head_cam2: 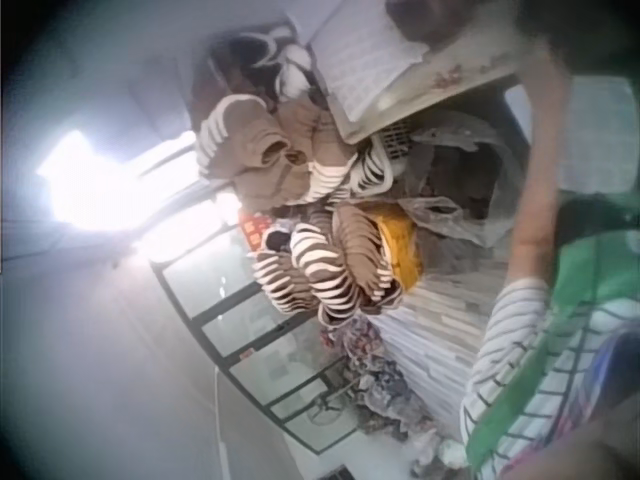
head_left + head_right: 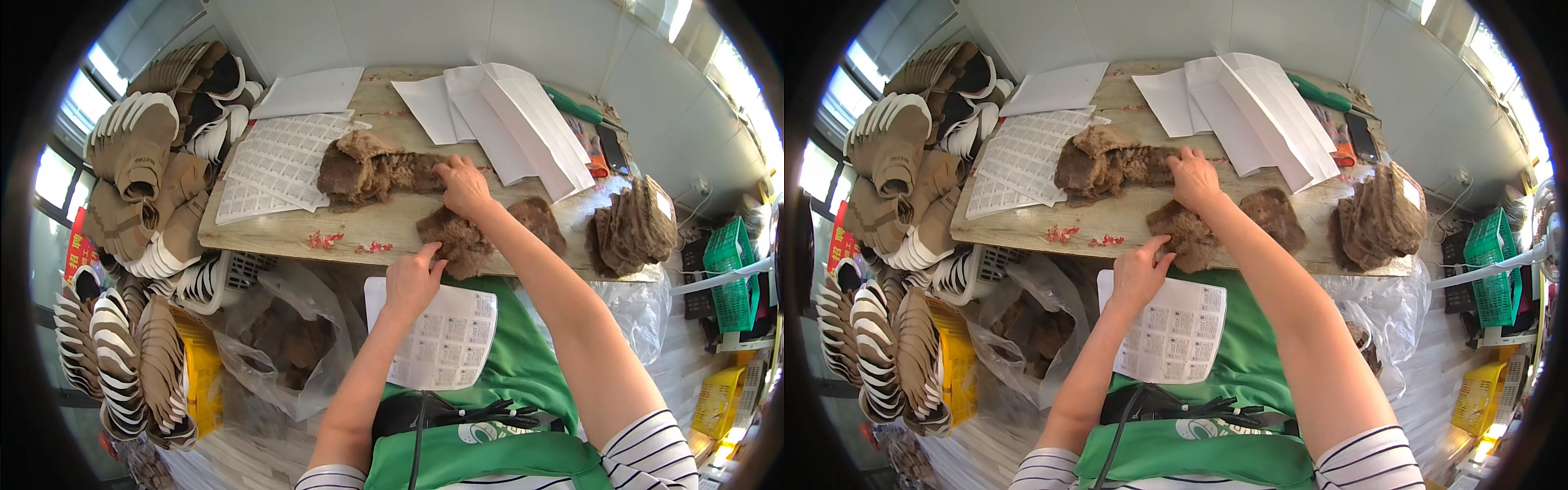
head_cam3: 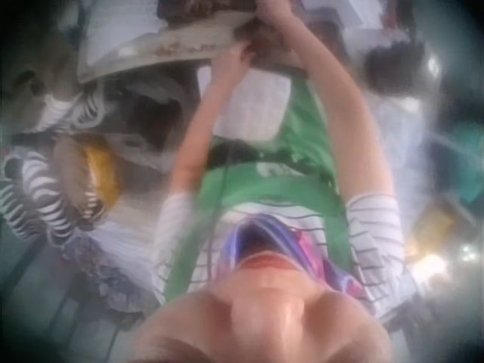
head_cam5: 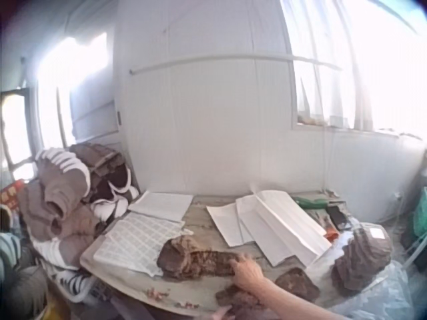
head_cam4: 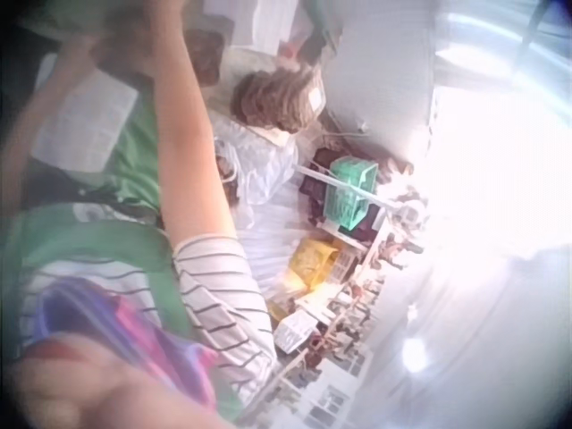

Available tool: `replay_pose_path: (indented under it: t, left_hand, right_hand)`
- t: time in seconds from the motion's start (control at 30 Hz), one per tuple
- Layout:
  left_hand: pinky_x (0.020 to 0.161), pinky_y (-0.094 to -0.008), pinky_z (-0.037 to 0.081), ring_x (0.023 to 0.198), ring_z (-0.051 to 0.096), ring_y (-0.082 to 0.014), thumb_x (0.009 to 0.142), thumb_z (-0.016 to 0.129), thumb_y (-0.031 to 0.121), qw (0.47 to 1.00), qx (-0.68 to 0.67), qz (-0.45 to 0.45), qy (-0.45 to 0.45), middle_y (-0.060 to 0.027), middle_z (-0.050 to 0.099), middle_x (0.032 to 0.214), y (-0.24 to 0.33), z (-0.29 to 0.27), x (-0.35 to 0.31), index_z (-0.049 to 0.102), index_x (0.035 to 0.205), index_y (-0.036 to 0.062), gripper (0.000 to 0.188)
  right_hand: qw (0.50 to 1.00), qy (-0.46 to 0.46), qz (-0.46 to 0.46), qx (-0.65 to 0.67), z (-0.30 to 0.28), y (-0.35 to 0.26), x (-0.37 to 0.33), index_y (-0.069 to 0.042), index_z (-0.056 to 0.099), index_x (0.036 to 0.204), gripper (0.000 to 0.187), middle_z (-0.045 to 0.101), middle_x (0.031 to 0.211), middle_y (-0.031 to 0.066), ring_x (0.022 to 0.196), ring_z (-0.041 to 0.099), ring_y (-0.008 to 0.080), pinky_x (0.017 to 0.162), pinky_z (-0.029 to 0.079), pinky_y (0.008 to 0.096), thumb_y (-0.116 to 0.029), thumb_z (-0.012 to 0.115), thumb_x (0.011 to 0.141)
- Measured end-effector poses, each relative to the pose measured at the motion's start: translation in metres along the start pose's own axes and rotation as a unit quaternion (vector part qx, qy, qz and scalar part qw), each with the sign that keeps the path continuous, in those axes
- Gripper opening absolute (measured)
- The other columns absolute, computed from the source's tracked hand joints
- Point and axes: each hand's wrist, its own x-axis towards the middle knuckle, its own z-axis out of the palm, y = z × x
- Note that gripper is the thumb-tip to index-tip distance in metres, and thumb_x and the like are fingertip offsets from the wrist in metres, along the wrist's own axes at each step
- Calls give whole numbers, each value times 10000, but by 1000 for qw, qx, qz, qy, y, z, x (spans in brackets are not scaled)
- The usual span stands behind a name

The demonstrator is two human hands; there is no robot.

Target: The person repeatedly peels small labels from a sheet and sticks them onto individual brown fabric samples arranged on a table. The person handles the label sheet and fabric pieces one at a time, placing each labeled sample back on the table.

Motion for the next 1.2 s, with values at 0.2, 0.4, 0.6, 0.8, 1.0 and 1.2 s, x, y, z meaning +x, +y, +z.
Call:
replay_pose_path:
  t: [0.2,0.4,0.6,0.8,1.0,1.2]
  left_hand:
    - [666,-476,527,727,677,-385,885,717,244,1000,7,-14,-13,-179,687,722,-6,5,3,693,1184,114,326]
    - [674,-469,523,750,679,-371,905,699,268,999,28,-3,-34,-171,691,729,-8,4,16,684,1218,122,347]
    - [569,-416,453,558,579,-297,885,726,197,999,-10,50,8,-127,581,591,0,6,22,705,1174,89,309]
    - [559,-408,451,547,571,-295,874,737,188,998,-19,66,1,-132,582,591,18,-7,8,731,1072,71,229]
    - [614,-429,513,665,670,-350,872,733,203,997,-32,75,-14,-157,681,690,48,-15,6,740,980,84,161]
    - [611,-437,509,670,668,-349,869,733,205,996,-34,74,-28,-159,684,703,58,-15,5,737,942,84,141]
  right_hand:
    - [995,76,24,66,-19,9,-14,-81,697,974,225,624,978,101,1009,590,312,843,522,424,-61,689,750]
    - [964,235,41,116,-121,24,-70,-77,674,945,235,570,873,87,887,584,306,763,493,417,-13,691,719]
    - [985,168,29,2,-125,69,-158,-85,673,986,329,568,943,99,930,561,325,780,495,414,49,647,686]
    - [992,59,75,86,-123,61,-200,-92,671,1140,527,581,1101,117,1090,526,341,908,488,402,117,559,669]
    - [986,-4,139,93,-117,64,-196,-82,693,1122,346,597,1109,106,1077,558,314,907,490,395,-8,705,784]
    - [984,123,87,95,-93,59,-169,-73,736,948,163,638,929,104,961,599,330,814,502,424,-3,644,832]
